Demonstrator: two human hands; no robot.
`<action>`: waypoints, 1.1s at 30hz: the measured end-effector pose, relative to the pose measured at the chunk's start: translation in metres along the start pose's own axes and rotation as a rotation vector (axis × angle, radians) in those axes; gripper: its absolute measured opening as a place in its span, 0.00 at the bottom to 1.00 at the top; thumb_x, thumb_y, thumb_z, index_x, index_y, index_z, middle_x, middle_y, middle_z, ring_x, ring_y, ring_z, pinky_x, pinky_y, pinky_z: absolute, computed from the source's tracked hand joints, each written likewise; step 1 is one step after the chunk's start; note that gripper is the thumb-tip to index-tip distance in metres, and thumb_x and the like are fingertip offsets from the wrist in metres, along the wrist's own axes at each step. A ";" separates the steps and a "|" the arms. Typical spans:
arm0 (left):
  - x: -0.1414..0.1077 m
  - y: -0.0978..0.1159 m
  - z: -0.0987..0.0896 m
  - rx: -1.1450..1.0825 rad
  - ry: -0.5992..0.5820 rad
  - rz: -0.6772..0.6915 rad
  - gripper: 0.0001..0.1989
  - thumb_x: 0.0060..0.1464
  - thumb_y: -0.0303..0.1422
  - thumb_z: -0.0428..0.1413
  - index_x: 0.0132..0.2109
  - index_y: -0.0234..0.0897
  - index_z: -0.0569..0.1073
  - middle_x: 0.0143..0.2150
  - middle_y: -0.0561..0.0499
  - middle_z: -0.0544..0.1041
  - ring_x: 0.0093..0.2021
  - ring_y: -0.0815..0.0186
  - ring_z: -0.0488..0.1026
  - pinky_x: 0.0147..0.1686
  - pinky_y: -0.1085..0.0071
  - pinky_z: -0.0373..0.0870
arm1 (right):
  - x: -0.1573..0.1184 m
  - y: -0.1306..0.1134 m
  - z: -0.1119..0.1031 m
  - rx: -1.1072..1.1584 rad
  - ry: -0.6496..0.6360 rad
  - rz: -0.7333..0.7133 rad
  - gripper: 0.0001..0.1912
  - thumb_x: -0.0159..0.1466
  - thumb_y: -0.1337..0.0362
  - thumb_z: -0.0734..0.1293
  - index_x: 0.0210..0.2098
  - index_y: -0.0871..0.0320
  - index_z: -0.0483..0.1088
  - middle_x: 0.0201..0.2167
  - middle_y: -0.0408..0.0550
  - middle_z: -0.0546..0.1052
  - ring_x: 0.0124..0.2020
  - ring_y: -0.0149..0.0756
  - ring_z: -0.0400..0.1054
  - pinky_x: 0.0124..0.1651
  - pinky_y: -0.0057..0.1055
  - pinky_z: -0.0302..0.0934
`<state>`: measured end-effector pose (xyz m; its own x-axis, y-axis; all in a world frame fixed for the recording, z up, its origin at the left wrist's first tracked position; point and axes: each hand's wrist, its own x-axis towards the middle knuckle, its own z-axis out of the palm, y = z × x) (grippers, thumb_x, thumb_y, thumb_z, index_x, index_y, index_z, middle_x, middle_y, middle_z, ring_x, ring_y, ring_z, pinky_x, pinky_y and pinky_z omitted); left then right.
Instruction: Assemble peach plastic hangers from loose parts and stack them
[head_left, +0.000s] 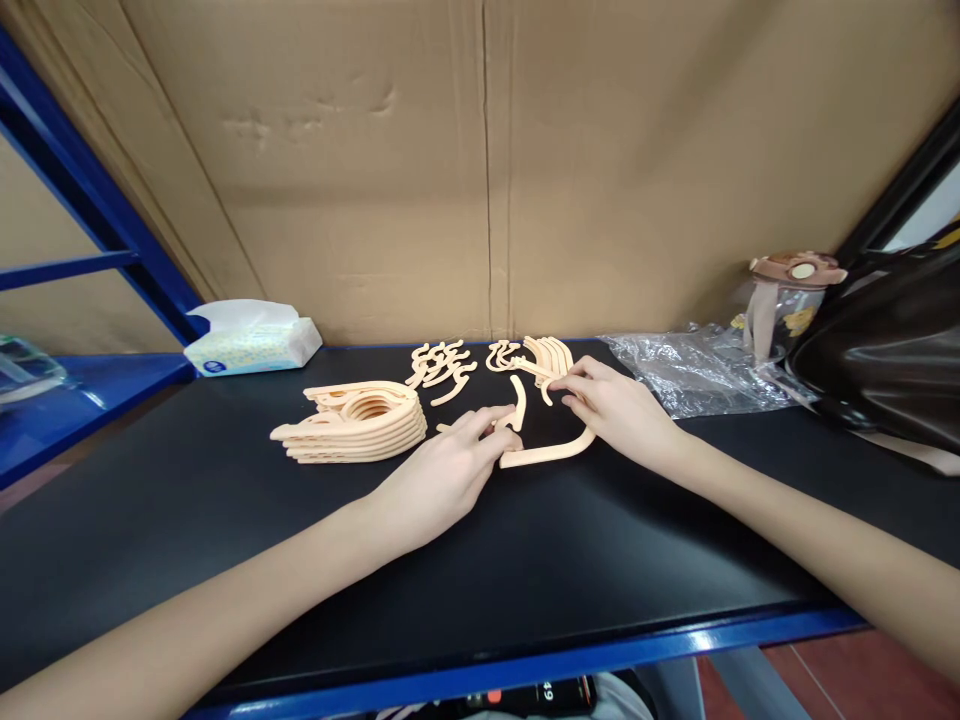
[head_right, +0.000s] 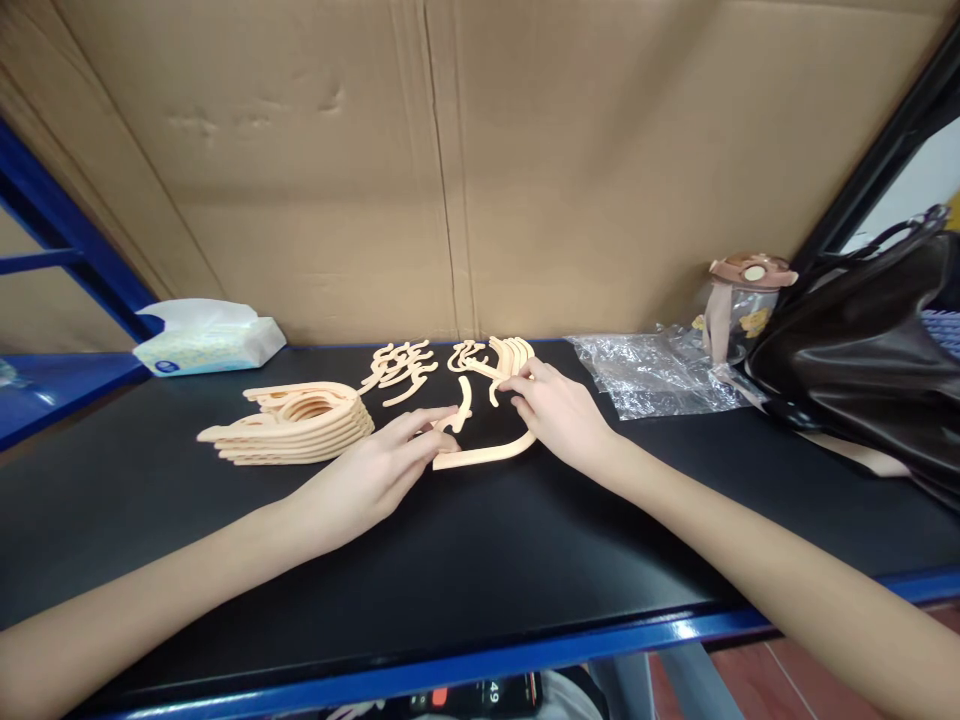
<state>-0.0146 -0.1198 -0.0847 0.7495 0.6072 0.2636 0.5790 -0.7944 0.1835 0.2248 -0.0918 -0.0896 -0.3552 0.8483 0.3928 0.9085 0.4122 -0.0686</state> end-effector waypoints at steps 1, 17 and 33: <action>0.000 0.001 0.000 -0.016 0.006 0.020 0.13 0.61 0.23 0.41 0.45 0.37 0.67 0.59 0.44 0.63 0.57 0.60 0.63 0.51 0.62 0.67 | 0.000 -0.001 0.000 -0.008 -0.003 0.005 0.14 0.64 0.69 0.59 0.46 0.54 0.70 0.44 0.46 0.70 0.38 0.36 0.69 0.34 0.32 0.63; 0.002 0.010 -0.007 0.043 -0.005 0.088 0.11 0.59 0.40 0.51 0.42 0.38 0.67 0.38 0.51 0.72 0.39 0.63 0.68 0.36 0.69 0.64 | -0.001 0.000 0.003 -0.019 -0.012 -0.067 0.14 0.65 0.67 0.58 0.47 0.51 0.70 0.44 0.45 0.70 0.35 0.33 0.70 0.32 0.30 0.63; 0.000 0.016 -0.007 -0.056 -0.106 0.215 0.19 0.50 0.28 0.51 0.51 0.36 0.64 0.41 0.48 0.71 0.41 0.62 0.67 0.43 0.67 0.64 | -0.002 -0.009 0.002 0.064 -0.058 -0.113 0.15 0.68 0.65 0.56 0.47 0.52 0.71 0.42 0.45 0.70 0.35 0.34 0.70 0.38 0.33 0.65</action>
<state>-0.0078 -0.1331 -0.0749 0.8845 0.4204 0.2022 0.3866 -0.9032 0.1865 0.2172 -0.0967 -0.0918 -0.4684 0.8123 0.3476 0.8466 0.5252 -0.0864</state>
